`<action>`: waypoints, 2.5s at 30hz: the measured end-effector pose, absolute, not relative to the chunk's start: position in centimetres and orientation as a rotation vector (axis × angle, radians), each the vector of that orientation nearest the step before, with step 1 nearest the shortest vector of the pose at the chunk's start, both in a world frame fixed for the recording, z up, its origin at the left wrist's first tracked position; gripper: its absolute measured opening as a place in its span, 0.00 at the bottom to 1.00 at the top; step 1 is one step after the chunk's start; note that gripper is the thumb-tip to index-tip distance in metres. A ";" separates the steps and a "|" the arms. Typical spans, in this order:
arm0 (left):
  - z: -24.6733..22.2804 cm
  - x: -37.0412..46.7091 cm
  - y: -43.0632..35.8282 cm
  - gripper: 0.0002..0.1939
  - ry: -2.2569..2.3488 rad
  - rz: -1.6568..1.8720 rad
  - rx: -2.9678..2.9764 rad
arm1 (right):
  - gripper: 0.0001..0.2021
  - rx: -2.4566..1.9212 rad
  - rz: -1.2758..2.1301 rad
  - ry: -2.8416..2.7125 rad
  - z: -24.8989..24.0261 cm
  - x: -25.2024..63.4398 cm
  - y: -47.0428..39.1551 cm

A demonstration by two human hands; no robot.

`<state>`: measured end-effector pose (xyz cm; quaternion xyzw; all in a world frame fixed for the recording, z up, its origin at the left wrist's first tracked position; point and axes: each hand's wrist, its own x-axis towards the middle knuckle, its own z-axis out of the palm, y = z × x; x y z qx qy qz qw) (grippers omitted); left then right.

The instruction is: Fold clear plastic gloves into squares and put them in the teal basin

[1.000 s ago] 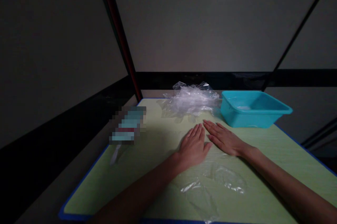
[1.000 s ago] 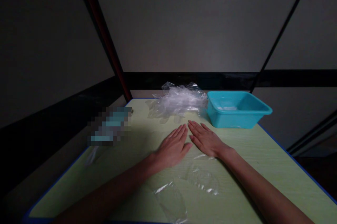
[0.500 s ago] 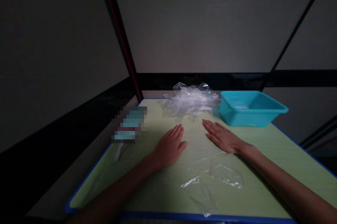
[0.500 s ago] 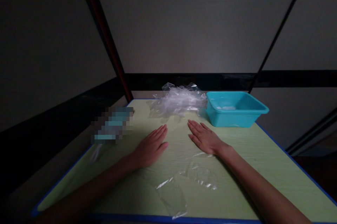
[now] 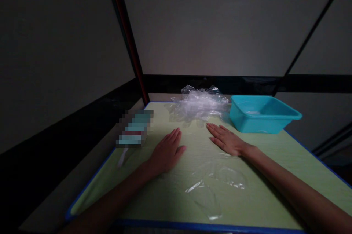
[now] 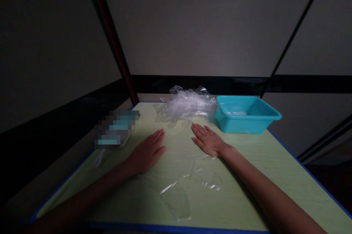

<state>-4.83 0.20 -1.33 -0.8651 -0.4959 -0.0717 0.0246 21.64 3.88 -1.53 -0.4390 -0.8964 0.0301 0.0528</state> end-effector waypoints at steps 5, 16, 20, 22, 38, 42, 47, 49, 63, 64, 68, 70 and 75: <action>-1.3 -5.3 0.2 0.28 -1.569 -0.211 -2.633 | 0.28 -1.305 0.107 -2.716 -1.7 21.2 4.5; -1.2 -5.3 0.2 0.30 -1.625 -0.250 -2.668 | 0.28 -1.352 0.134 -2.675 -1.7 22.3 4.5; -1.0 -5.9 0.1 0.29 -1.691 -0.329 -2.692 | 0.29 -1.354 0.204 -2.645 -1.4 22.3 4.3; -0.8 -6.3 0.0 0.28 -1.683 -0.387 -2.695 | 0.28 -1.341 0.236 -2.623 -1.1 22.3 4.1; -0.8 -7.3 -0.9 0.26 -1.558 -0.277 -2.746 | 0.29 -1.329 0.255 -2.711 -1.1 23.0 4.1; -0.8 -7.5 -1.0 0.29 -1.551 -0.148 -2.753 | 0.29 -1.330 0.229 -2.715 -1.0 23.2 3.9; -0.4 -7.5 -1.1 0.29 -1.555 -0.073 -2.751 | 0.29 -1.346 0.206 -2.718 -1.1 23.3 3.9; -0.3 -7.5 -1.1 0.29 -1.553 -0.057 -2.750 | 0.29 -1.355 0.206 -2.723 -1.1 23.3 4.0; -0.5 -7.5 -1.0 0.29 -1.553 -0.058 -2.741 | 0.32 -1.441 0.238 -2.597 -1.5 23.5 4.4; -0.5 -7.5 -1.0 0.29 -1.551 -0.059 -2.738 | 0.32 -1.436 0.275 -2.566 -1.4 23.6 4.4; -0.5 -7.5 -1.0 0.29 -1.554 -0.062 -2.729 | 0.32 -1.449 0.464 -2.445 -0.3 24.0 3.5; -0.4 -7.4 -1.1 0.29 -1.554 -0.066 -2.731 | 0.32 -1.451 0.489 -2.461 0.2 24.1 2.4; -0.6 -7.5 -1.0 0.29 -1.556 -0.067 -2.739 | 0.32 -1.387 0.306 -2.638 -0.5 24.1 -0.3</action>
